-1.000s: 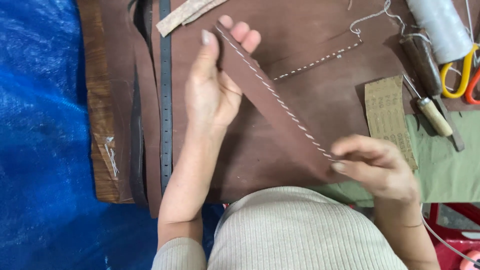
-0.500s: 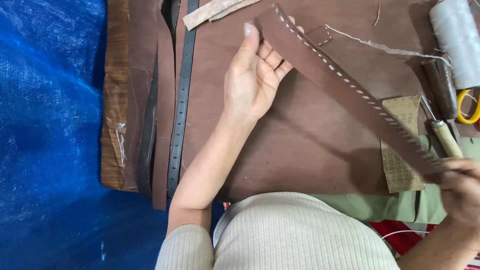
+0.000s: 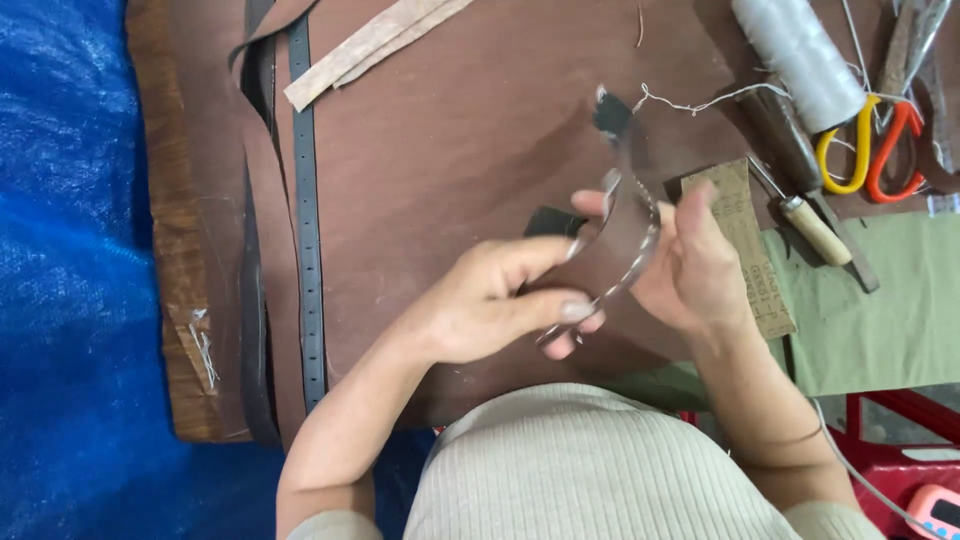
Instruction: Measuring a leather strap with a ruler, marking it with a pen, and then using a stitching tool to prepare the leather.
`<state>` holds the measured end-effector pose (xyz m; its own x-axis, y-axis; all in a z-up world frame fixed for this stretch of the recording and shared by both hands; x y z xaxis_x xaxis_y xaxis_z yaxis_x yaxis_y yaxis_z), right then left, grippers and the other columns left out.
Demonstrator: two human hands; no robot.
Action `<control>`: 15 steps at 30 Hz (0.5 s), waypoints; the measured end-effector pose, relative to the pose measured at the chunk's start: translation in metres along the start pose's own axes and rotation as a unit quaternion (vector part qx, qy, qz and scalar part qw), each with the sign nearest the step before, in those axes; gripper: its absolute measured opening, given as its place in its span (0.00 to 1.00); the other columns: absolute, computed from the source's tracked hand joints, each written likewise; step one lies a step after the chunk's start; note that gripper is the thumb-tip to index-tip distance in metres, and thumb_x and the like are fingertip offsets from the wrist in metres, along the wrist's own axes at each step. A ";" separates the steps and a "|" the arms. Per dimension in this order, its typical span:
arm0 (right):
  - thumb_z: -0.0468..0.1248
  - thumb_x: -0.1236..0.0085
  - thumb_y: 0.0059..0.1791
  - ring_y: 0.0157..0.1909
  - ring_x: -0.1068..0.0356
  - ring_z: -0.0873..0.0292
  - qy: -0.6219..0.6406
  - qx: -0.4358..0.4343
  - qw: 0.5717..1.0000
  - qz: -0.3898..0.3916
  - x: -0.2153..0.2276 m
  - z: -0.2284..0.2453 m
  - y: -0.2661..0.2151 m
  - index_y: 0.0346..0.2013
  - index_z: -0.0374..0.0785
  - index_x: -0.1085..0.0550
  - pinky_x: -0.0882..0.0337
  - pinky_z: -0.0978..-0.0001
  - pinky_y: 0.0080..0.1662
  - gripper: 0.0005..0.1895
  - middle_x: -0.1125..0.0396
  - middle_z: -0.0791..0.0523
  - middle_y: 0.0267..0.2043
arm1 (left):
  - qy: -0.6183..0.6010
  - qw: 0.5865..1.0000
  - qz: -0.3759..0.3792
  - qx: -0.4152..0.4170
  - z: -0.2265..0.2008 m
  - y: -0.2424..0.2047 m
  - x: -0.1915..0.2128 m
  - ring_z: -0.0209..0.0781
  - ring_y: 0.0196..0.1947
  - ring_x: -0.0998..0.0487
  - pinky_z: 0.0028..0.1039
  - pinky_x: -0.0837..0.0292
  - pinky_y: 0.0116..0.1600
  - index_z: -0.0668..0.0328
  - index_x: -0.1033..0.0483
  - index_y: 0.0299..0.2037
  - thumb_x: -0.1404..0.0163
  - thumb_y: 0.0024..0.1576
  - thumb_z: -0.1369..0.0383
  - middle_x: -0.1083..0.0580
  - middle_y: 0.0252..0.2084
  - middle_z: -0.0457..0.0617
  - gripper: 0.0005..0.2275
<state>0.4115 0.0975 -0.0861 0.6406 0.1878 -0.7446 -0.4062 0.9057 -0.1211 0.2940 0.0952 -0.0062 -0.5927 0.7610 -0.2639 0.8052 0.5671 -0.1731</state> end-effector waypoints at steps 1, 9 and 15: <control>0.66 0.65 0.55 0.53 0.25 0.43 0.002 -0.001 1.000 0.000 -0.006 0.002 0.002 0.65 0.28 0.31 0.26 0.47 0.54 0.45 0.26 0.42 0.53 | 0.000 1.000 -0.001 0.002 0.006 -0.005 0.002 0.33 0.27 0.20 0.21 0.23 0.36 0.63 0.25 0.40 0.49 0.63 0.69 0.21 0.36 0.47 0.05; 0.27 0.43 0.55 0.44 0.22 0.54 0.040 0.133 0.989 -0.045 -0.009 0.048 -0.007 0.64 0.30 0.27 0.20 0.68 0.44 0.20 0.25 0.45 0.52 | 0.075 0.985 -0.075 0.134 0.057 -0.053 0.037 0.30 0.31 0.20 0.20 0.15 0.38 0.55 0.23 0.58 0.45 0.59 0.71 0.21 0.43 0.43 0.16; 0.28 0.44 0.54 0.29 0.22 0.51 -0.059 0.176 0.971 -0.153 0.027 0.066 -0.024 0.65 0.30 0.29 0.16 0.64 0.39 0.23 0.25 0.47 0.29 | 0.123 0.973 -0.181 0.068 0.049 -0.079 0.066 0.31 0.25 0.24 0.20 0.24 0.35 0.56 0.26 0.57 0.44 0.58 0.74 0.21 0.35 0.44 0.16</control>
<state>0.4819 0.1056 -0.0602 0.7745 -0.0866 -0.6266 0.0494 0.9958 -0.0766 0.1923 0.0849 -0.0559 -0.8103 0.5818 0.0701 0.5286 0.7774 -0.3410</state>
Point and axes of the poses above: each hand's wrist, its own y-axis towards the middle knuckle, its own x-axis out of the back of the hand, z = x × y, the point moved 10 cm from there along y, towards the middle knuckle
